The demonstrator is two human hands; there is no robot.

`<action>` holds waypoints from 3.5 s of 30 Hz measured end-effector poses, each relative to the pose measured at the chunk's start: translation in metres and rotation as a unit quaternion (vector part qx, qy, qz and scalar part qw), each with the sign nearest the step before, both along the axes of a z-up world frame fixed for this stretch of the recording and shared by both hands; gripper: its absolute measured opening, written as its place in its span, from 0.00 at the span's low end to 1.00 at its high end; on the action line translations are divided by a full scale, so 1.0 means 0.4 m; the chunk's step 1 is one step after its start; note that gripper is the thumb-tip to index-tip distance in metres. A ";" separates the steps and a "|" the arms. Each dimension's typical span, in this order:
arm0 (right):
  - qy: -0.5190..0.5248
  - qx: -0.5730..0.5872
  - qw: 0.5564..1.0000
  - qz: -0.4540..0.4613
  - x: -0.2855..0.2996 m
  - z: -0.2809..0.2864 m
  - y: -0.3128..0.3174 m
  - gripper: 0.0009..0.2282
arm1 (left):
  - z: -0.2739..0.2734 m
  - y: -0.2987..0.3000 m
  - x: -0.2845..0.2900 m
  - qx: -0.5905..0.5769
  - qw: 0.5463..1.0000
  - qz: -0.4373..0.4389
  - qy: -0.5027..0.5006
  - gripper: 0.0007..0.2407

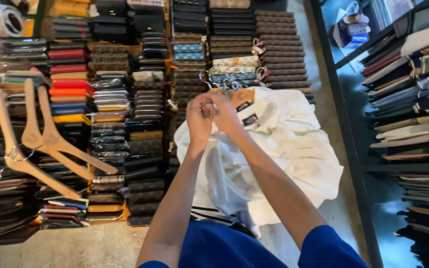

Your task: The recorder removes multiple white polo shirts from wooden hangers and stacks them on a table filled with accessories.

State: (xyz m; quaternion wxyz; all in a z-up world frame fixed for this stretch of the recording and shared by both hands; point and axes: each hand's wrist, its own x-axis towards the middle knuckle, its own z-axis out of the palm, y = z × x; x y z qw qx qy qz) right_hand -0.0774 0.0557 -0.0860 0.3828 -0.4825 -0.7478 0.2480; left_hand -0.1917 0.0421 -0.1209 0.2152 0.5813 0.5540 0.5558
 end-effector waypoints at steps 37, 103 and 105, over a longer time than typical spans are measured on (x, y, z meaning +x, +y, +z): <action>-0.105 -0.311 0.941 -0.088 0.452 -0.069 -0.133 0.09 | -0.043 -0.025 0.296 -0.131 0.856 -0.153 0.476 0.05; -0.373 -0.181 0.897 -0.153 0.452 -0.003 -0.036 0.35 | 0.147 -0.133 0.253 -0.371 0.813 -0.368 0.256 0.16; -0.389 -0.069 0.904 -0.162 0.527 -0.158 0.003 0.23 | 0.067 -0.113 0.243 -0.289 0.865 -0.226 0.342 0.18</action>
